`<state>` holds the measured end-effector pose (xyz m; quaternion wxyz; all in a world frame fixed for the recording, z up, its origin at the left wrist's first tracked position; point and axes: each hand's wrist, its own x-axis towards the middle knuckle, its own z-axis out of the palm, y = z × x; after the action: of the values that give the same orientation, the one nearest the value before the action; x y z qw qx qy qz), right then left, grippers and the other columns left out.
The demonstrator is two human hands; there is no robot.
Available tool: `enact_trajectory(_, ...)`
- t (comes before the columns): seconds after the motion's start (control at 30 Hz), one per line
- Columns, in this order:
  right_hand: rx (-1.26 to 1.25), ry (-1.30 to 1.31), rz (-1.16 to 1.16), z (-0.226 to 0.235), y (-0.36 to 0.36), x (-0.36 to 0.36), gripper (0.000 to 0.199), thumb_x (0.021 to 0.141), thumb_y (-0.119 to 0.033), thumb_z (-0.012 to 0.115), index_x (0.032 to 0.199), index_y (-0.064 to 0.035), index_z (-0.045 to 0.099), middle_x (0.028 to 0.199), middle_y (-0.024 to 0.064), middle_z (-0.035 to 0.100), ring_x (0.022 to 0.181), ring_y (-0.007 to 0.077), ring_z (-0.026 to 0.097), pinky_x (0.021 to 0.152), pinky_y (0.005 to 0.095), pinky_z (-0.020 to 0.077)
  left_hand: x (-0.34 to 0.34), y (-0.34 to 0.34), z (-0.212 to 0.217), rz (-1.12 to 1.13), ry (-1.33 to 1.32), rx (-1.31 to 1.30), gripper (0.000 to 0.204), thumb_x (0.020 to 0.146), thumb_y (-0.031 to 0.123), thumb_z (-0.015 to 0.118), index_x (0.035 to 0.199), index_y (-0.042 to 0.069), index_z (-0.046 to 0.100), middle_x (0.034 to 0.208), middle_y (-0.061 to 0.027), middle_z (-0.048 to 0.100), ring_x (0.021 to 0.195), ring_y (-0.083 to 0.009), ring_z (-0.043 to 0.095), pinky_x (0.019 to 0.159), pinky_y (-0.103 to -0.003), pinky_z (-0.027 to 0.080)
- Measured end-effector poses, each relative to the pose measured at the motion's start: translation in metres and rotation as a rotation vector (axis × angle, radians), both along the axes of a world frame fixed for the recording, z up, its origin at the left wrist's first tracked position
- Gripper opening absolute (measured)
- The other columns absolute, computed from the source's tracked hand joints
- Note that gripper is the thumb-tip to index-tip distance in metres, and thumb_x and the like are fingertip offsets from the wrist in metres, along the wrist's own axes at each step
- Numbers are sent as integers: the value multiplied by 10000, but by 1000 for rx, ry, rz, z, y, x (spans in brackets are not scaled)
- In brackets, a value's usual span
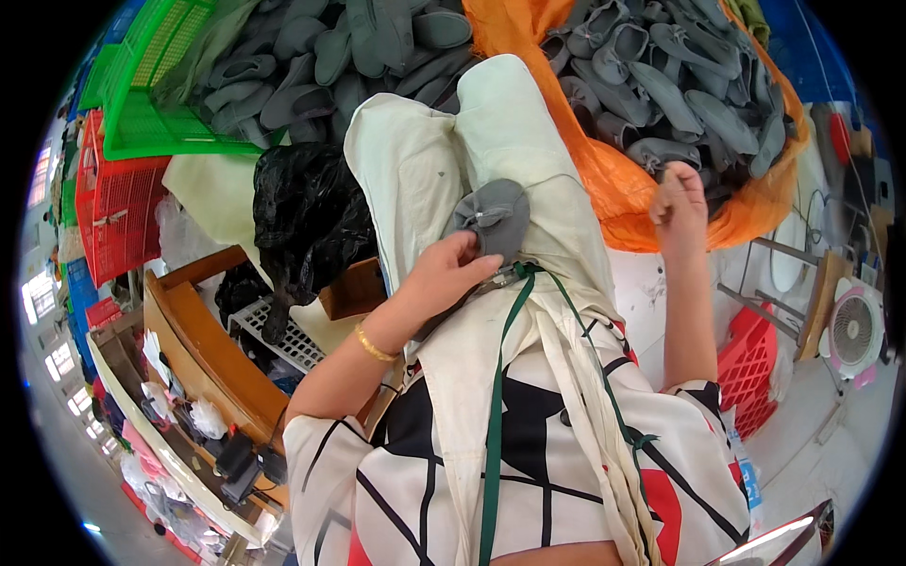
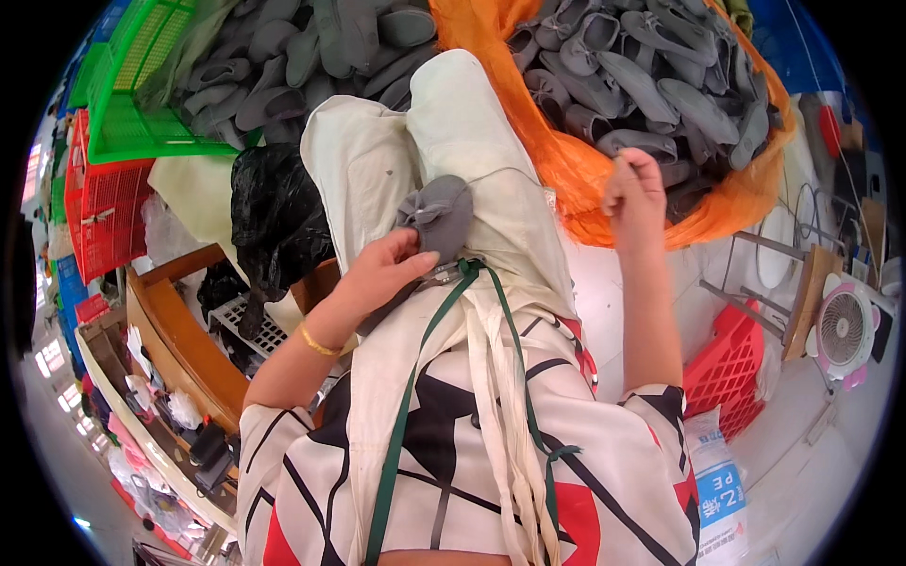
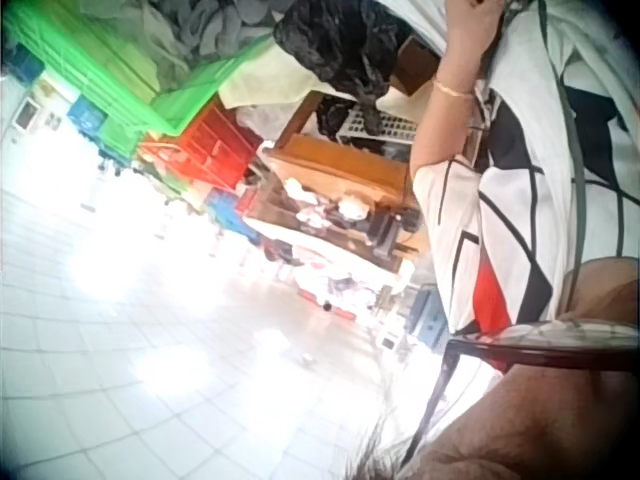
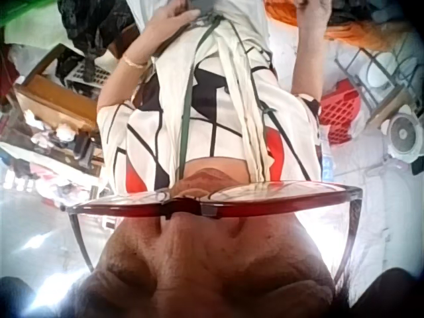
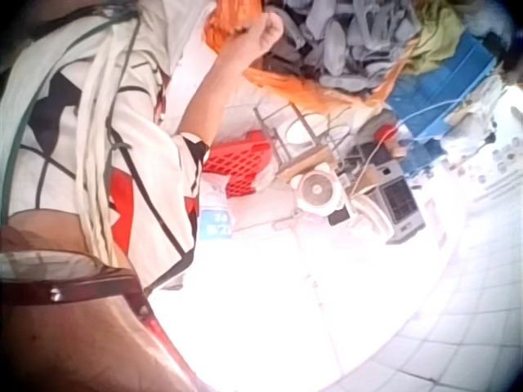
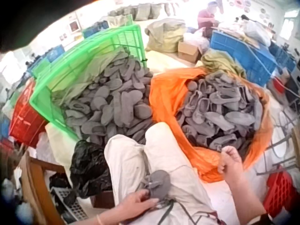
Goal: The person is sewing a grey slipper using a needle and thread. They repeatedly pull the thread through the slipper's fabric to secure it, working on the slipper held in their hands. The person is surrounded by large piles of similar grey slippers in a workshop setting.
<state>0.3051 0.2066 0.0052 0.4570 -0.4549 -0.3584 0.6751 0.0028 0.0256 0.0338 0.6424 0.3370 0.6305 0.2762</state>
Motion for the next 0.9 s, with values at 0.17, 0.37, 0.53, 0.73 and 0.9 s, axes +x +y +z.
enact_trajectory(0.17, 471, -487, 482, 16, -46, -84, 154, 941, -109, 619, 1087, -63, 637, 903, 34, 613, 806, 146, 602, 694, 284, 487, 30, 4, 0, 532, -663, -15, 293, 927, 165, 648, 1173, 22, 577, 1111, -38, 622, 987, -109, 571, 872, -272, 459)
enact_trajectory(0.37, 1073, -578, 718, 28, -91, -116, 161, 814, -110, 716, 953, -59, 652, 811, 100, 591, 755, 287, 591, 643, 379, 496, 26, -14, 0, 772, -703, 25, 121, 964, 155, 610, 970, 38, 639, 1000, -32, 662, 902, -109, 605, 844, -269, 480)
enact_trajectory(0.53, 975, -478, 581, 71, -83, -107, 71, 806, -32, 714, 869, -46, 686, 707, 74, 570, 615, 234, 552, 577, 318, 461, 23, -31, 19, 671, -558, 132, 78, 920, 59, 673, 988, 22, 683, 964, -32, 701, 855, -76, 630, 798, -233, 502)
enact_trajectory(0.73, 1093, -532, 588, 95, -58, -125, 232, 815, -180, 755, 976, -35, 670, 854, 111, 618, 751, 282, 594, 651, 356, 483, 14, -33, 36, 306, -11, 200, 116, 869, 41, 664, 983, 25, 675, 860, 25, 636, 772, -64, 561, 713, -238, 467)
enact_trajectory(0.9, 1097, -469, 867, 49, -74, -150, 212, 823, -188, 741, 921, -22, 651, 850, 119, 621, 767, 307, 589, 677, 364, 483, 6, -35, 15, 54, 327, 403, 107, 807, 16, 673, 903, 13, 625, 816, 52, 582, 723, -34, 474, 643, -215, 394)
